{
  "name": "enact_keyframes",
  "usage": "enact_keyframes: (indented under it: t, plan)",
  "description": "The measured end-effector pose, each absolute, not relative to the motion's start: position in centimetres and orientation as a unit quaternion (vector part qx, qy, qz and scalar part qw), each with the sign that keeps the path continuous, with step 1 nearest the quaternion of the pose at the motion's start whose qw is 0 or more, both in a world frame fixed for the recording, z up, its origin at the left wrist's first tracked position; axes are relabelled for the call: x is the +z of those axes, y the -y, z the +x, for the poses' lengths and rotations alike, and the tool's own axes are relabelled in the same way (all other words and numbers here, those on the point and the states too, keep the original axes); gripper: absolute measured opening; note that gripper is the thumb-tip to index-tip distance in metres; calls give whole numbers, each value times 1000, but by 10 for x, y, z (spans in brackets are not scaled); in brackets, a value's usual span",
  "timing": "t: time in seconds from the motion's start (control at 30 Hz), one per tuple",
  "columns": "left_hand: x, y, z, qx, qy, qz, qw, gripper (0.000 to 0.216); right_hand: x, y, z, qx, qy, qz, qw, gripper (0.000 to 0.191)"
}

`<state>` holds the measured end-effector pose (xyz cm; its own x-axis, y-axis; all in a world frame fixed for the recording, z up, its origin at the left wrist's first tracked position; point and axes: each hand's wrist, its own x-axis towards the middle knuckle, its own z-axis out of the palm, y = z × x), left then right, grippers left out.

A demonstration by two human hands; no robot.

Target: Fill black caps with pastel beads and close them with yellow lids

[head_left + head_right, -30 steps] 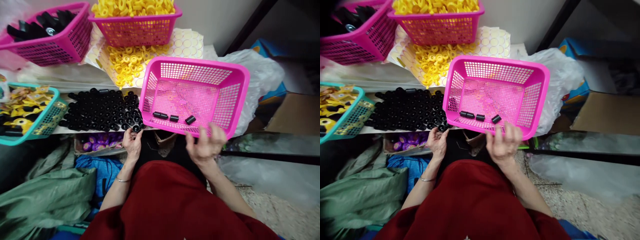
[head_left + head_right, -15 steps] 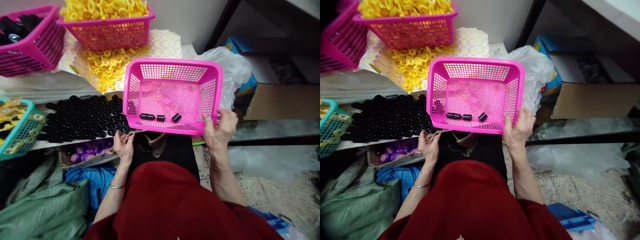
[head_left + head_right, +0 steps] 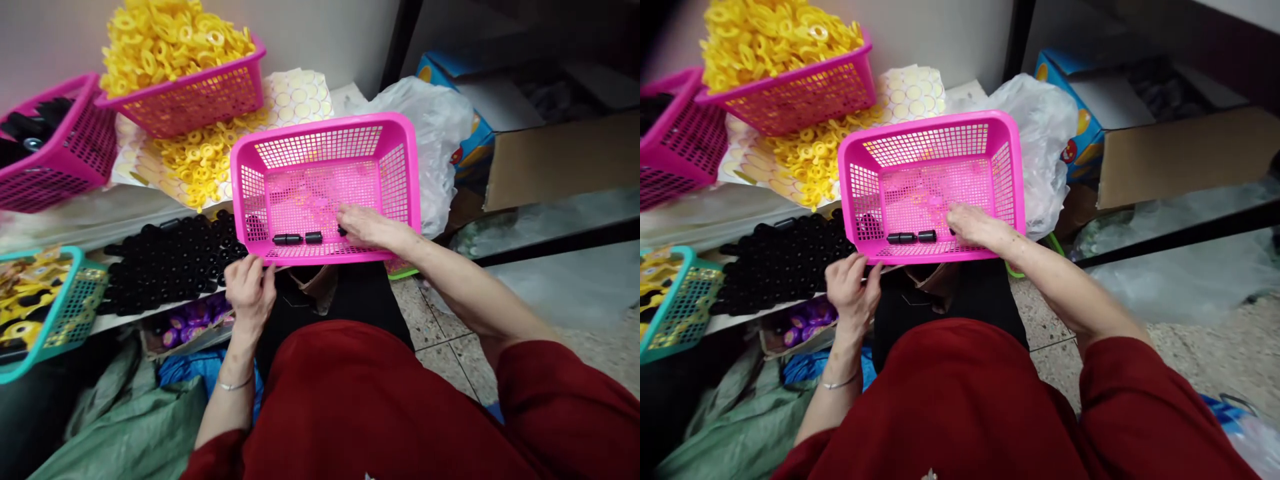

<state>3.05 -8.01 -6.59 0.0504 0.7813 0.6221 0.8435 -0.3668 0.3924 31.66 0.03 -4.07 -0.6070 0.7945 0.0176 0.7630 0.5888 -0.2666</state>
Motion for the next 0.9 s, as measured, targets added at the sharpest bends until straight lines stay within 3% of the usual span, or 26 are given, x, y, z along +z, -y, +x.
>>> enact_keyframes:
  t: [0.07, 0.2, 0.3, 0.4, 0.53, 0.67, 0.77, 0.9]
  plan:
    - [-48, 49, 41, -307, 528, -791, -30, 7, -32, 6, 320, 127, 882, -444, 96, 21]
    - [-32, -6, 60, -78, 463, -870, -148, 11, -23, 24, 323, 187, 853, -458, 167, 13]
    - [-33, -28, 70, 42, 447, -879, -160, 13, -25, 39, 323, 245, 809, -457, 275, 6]
    - [-36, -36, 74, 85, 465, -867, -161, 10, -28, 52, 320, 302, 733, -474, 383, 13]
    - [-35, -37, 68, 25, 498, -837, -226, 9, -29, 61, 313, 364, 652, -478, 461, 19]
    - [-25, -24, 67, -191, 491, -759, -384, 18, -25, 65, 304, 361, 643, -457, 498, 21]
    - [-14, -3, 78, -302, 434, -682, -506, 30, -20, 69, 299, 334, 669, -436, 501, 22]
    - [-3, 20, 95, -340, 393, -652, -552, 36, -19, 73, 296, 279, 701, -436, 490, 22]
